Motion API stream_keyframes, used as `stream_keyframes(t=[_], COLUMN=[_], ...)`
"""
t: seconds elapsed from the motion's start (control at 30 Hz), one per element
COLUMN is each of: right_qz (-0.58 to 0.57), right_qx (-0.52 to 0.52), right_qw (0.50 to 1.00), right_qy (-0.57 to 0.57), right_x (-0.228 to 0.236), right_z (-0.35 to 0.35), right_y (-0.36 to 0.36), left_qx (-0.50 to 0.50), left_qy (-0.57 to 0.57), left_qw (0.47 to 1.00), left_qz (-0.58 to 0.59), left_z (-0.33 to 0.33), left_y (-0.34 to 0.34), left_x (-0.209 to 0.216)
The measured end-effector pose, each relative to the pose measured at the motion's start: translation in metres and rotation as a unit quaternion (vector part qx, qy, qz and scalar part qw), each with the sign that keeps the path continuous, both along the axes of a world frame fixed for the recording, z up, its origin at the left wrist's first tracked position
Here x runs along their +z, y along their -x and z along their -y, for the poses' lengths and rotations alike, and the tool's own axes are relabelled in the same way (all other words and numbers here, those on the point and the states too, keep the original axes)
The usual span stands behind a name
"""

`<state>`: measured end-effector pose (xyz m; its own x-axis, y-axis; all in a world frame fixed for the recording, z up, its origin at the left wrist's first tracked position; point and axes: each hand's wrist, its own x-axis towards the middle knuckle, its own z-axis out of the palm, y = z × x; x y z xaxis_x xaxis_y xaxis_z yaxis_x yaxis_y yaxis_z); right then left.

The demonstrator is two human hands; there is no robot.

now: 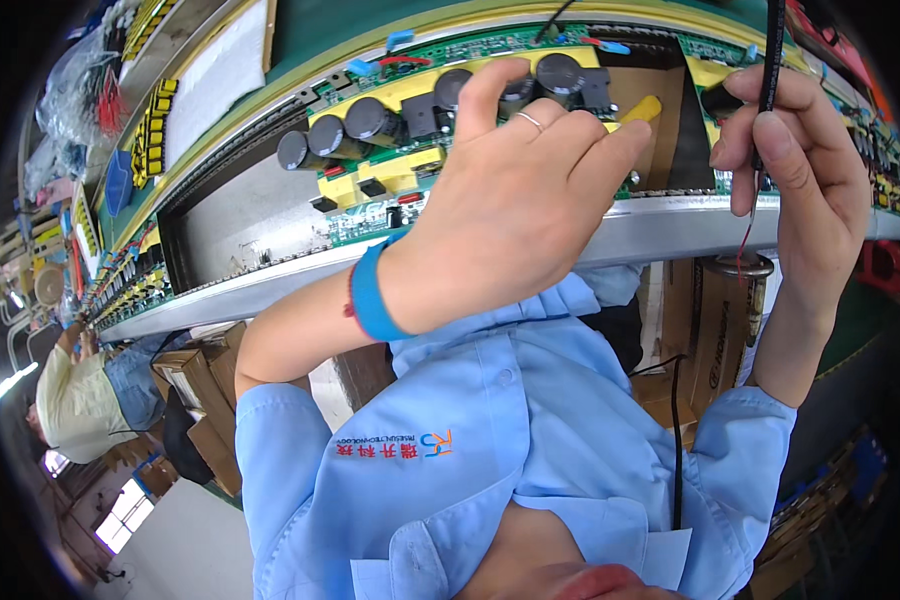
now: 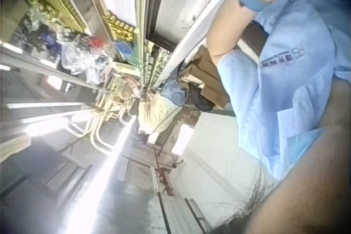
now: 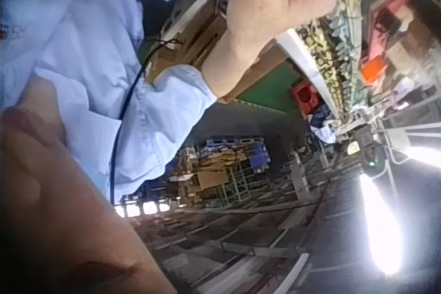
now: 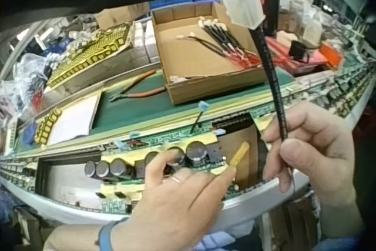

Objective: Connecting wires and checking components on PCB boards on an assembly line.

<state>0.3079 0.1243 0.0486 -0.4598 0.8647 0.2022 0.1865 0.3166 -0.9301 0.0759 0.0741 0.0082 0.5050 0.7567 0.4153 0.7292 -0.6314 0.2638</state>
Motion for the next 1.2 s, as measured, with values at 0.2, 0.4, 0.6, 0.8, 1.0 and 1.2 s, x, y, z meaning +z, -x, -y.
stream_keyframes(t=[0.2,0.4,0.6,0.8,1.0,1.2], right_qz=[-0.016,-0.01,-0.019,0.001,0.174,0.383], right_qx=[-0.01,-0.016,-0.01,0.008,0.032,0.053], right_qw=[1.0,1.0,0.999,0.994,0.98,0.871], right_qy=[0.006,0.015,0.029,0.105,-0.092,-0.304], right_x=[-0.013,-0.022,-0.026,-0.033,-0.052,-0.056], right_z=[0.004,0.006,0.004,0.009,0.021,0.017], right_y=[-0.024,-0.034,-0.037,-0.031,0.008,0.04], left_qx=[0.002,0.032,0.031,0.055,0.103,0.161], left_qy=[0.003,-0.029,-0.002,0.031,0.043,0.056], left_qw=[1.0,0.996,0.991,0.998,0.989,0.974], left_qz=[-0.02,-0.077,-0.129,0.029,0.1,0.148], left_z=[-0.002,-0.003,-0.003,-0.002,0.012,0.031], left_y=[-0.013,-0.026,-0.023,0.005,0.034,0.059], left_x=[-0.012,-0.009,0.006,0.024,0.01,0.001])
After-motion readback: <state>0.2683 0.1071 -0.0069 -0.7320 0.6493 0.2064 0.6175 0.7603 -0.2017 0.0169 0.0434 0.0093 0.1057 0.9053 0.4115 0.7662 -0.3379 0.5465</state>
